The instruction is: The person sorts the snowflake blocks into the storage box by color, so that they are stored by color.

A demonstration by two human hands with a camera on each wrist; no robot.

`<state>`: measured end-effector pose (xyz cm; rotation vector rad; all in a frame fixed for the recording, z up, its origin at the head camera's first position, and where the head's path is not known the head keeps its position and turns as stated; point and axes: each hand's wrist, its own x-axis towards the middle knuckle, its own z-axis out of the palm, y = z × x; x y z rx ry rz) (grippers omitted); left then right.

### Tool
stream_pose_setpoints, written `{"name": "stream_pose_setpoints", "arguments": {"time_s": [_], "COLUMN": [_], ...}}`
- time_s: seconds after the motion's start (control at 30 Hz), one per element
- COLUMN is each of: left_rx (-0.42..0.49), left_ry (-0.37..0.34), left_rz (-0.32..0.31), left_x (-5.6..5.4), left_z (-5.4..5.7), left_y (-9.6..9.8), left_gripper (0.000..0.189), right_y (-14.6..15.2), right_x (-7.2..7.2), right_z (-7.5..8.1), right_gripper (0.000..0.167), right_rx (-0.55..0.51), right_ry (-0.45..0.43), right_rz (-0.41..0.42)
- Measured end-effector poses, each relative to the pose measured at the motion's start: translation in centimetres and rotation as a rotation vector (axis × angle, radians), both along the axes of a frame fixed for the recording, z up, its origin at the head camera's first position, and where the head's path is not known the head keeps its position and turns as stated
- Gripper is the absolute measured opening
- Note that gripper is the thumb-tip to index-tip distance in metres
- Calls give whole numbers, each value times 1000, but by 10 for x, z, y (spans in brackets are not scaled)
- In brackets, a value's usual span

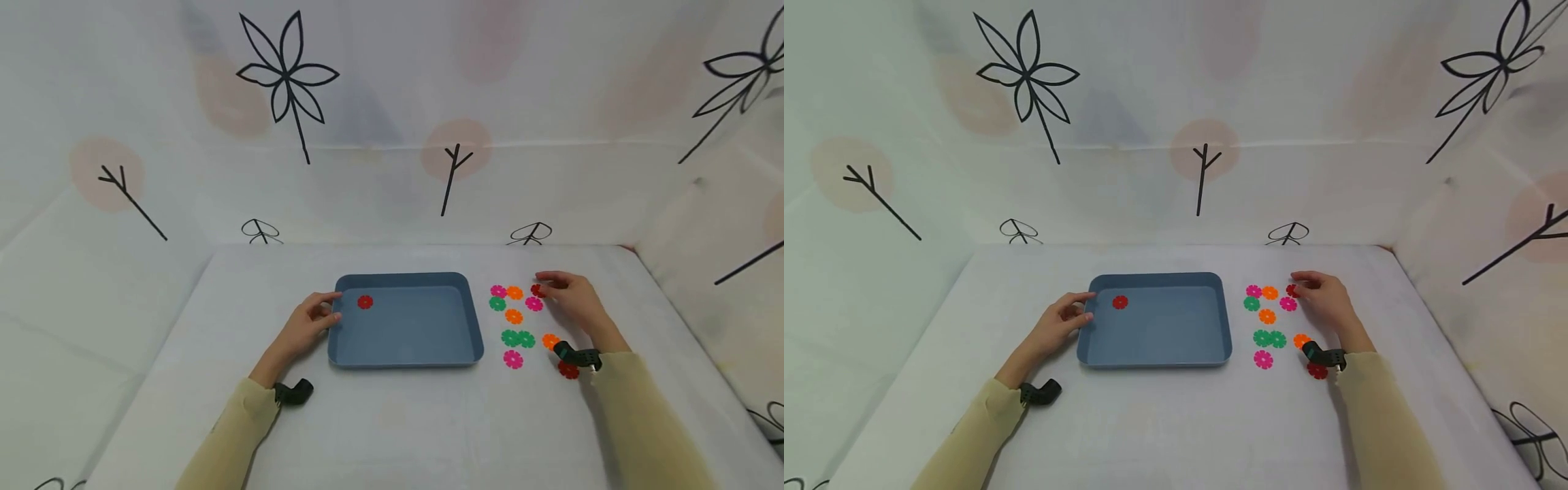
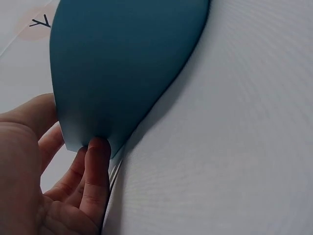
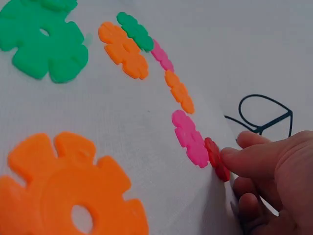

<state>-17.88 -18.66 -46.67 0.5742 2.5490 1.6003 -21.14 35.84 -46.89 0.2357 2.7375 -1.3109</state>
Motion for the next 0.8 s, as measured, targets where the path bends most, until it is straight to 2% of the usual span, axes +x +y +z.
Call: {"name": "stream_pose_setpoints", "arguments": {"time_s": [0.13,0.2,0.53,0.8], "left_rx": [2,9,25,22], "left_ry": [1,-3,-26,-14], "left_rz": [6,11,34,24], "left_x": [-10,-11,-10,-9], "left_z": [-19,-22,-21,-19], "left_y": [-4,-5,-7,-7], "left_gripper": [47,47,44,46], "right_y": [3,2,-4,-5], "right_x": [4,6,4,6], "right_z": [-4,-4,-7,-7], "right_gripper": [42,43,36,42], "right_rx": [-11,-13,23,-2], "right_ry": [-1,8,53,0], "right_rz": [-3,-12,-42,-41]}}
